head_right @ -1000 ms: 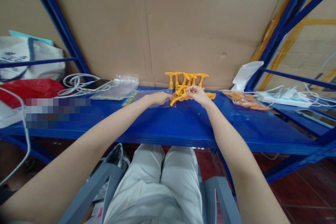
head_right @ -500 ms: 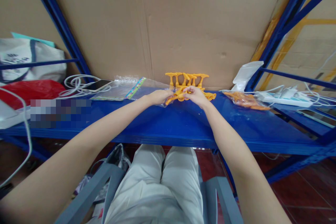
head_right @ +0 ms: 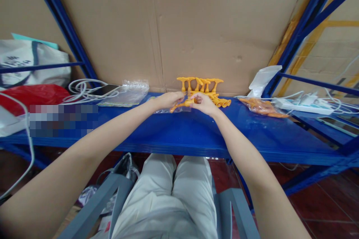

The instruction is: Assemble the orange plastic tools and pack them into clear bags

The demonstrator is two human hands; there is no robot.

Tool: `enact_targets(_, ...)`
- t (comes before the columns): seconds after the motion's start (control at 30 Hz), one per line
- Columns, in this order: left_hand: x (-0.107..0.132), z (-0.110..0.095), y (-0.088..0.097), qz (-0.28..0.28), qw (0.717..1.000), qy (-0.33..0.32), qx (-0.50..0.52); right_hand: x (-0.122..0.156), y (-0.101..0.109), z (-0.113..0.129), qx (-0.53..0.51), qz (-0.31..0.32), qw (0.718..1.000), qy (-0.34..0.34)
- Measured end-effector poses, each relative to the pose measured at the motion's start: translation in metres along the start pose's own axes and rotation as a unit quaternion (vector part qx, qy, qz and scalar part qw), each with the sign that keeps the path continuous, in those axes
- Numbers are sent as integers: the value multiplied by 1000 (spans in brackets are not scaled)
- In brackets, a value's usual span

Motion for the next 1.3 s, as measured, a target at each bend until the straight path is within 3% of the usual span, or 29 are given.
enact_targets(0.33,-1,-25,4,-46,999,-11,24,2,-12,-7,4,76,996,-38)
enact_targets(0.53,-5,-31,-4,-66,998,-14,19,4,-18,-5,133,132,982,32)
enact_targets(0.63,-2,-14,4,-72,995,70,1,5,-21,-1,214,131,966,61)
enact_targets(0.7,8,9,12,-71,981,177,-25,6,-23,2,240,130,960,66)
enact_targets(0.8,34,50,13,31,931,359,-51,6,-26,2,245,131,959,64)
enact_targets(0.87,54,68,8,94,903,414,-65,6,-27,-1,250,127,958,55)
enact_targets(1.0,82,83,-11,201,879,431,-36,5,-29,-7,259,116,959,27)
enact_targets(1.07,87,83,-17,219,872,437,1,4,-31,-9,250,115,961,17)
enact_targets(1.3,80,75,-23,166,889,406,131,4,-38,-9,253,121,960,1)
Point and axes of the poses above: each hand's wrist, its own x-axis away from the middle knuckle, its own y-axis out of the back of the hand, z = x × y, the point moved 4 cm from there along -x, towards the middle knuckle, and after that the axes turned 9 degrees about -x, right-handed, at the moved point
